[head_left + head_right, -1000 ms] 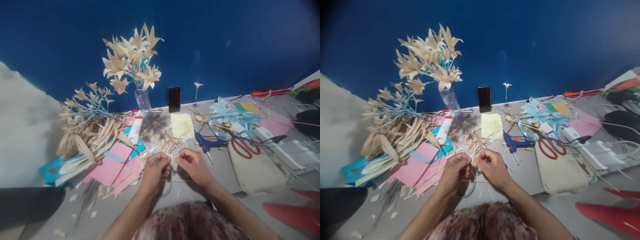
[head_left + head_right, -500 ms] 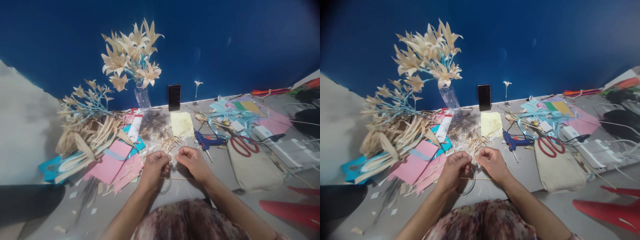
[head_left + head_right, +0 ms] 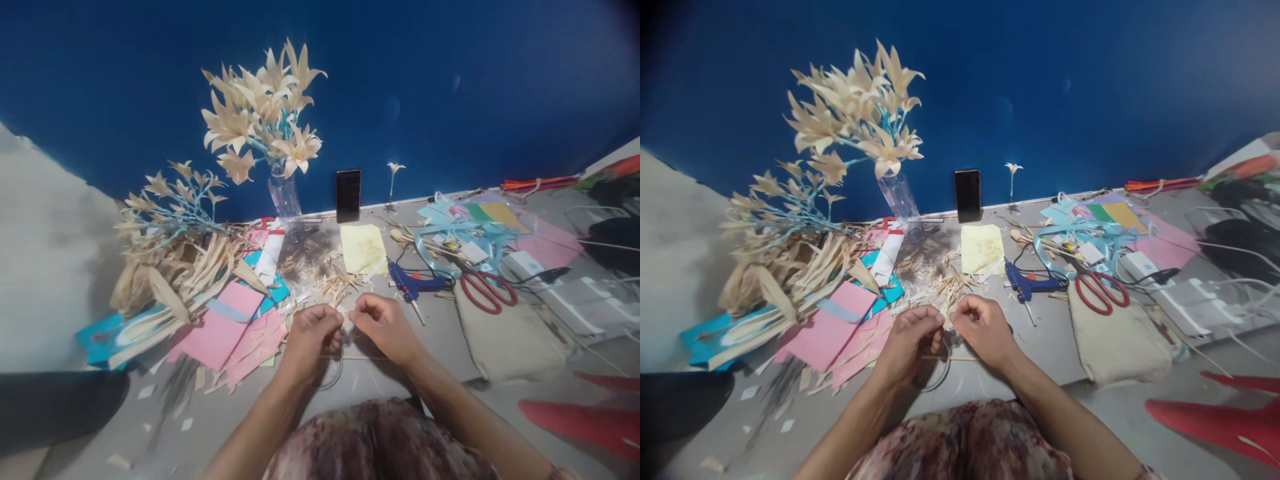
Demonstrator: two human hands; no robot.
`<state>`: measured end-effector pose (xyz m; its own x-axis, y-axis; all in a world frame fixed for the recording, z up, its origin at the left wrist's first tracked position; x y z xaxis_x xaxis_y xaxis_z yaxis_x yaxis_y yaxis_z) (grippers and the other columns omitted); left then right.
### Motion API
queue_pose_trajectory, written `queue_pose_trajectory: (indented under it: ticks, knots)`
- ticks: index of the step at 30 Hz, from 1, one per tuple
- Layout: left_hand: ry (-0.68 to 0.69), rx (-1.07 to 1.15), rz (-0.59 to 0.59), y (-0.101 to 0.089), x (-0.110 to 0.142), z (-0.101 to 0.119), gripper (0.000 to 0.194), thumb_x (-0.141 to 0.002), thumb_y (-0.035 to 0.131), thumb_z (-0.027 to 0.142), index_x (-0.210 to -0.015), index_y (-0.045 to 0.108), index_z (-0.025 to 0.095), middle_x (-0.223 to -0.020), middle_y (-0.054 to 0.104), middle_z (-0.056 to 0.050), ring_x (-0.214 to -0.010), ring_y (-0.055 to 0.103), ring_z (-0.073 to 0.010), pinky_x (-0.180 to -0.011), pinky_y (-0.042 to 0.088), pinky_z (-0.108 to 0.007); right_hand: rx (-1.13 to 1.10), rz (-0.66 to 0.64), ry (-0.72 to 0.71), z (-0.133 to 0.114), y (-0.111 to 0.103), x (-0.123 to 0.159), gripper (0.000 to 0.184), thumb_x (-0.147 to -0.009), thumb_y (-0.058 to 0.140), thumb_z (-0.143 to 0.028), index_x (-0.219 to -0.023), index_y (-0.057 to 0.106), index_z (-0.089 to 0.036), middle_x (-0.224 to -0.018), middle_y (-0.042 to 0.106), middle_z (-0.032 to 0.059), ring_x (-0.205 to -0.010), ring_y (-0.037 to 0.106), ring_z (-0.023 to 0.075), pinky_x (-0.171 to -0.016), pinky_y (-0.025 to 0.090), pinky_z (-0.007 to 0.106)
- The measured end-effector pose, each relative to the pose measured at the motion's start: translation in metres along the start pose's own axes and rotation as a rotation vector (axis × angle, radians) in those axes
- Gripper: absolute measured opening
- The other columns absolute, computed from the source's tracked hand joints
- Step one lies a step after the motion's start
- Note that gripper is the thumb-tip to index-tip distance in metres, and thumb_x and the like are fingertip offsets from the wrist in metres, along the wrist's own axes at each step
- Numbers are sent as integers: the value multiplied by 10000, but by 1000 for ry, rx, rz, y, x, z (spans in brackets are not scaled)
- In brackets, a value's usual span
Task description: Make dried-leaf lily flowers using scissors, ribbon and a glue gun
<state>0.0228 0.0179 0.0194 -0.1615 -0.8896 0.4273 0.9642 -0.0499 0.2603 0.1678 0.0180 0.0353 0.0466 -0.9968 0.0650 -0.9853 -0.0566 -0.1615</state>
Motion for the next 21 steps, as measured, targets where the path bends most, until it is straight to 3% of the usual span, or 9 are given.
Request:
queue_pose_trajectory:
  ticks: [21]
  knots:
    - [-6, 14, -10, 1, 1, -4, 243, -692, 730, 332, -610, 574, 165, -476, 557, 29, -390, 459, -81, -429, 376, -202, 75, 9, -27, 2, 0, 1, 190, -785, 587, -289, -636, 508, -200, -553, 409, -58, -541, 361, 112, -510, 293, 240]
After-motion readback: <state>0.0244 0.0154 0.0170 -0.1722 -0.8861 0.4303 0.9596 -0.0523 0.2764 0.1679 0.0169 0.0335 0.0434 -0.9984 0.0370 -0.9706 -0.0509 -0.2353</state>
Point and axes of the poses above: each hand's wrist, its own x-axis away from the middle knuckle, its own y-axis out of the palm, z = x × y, the point moved 4 cm from there along -x, towards the middle knuckle
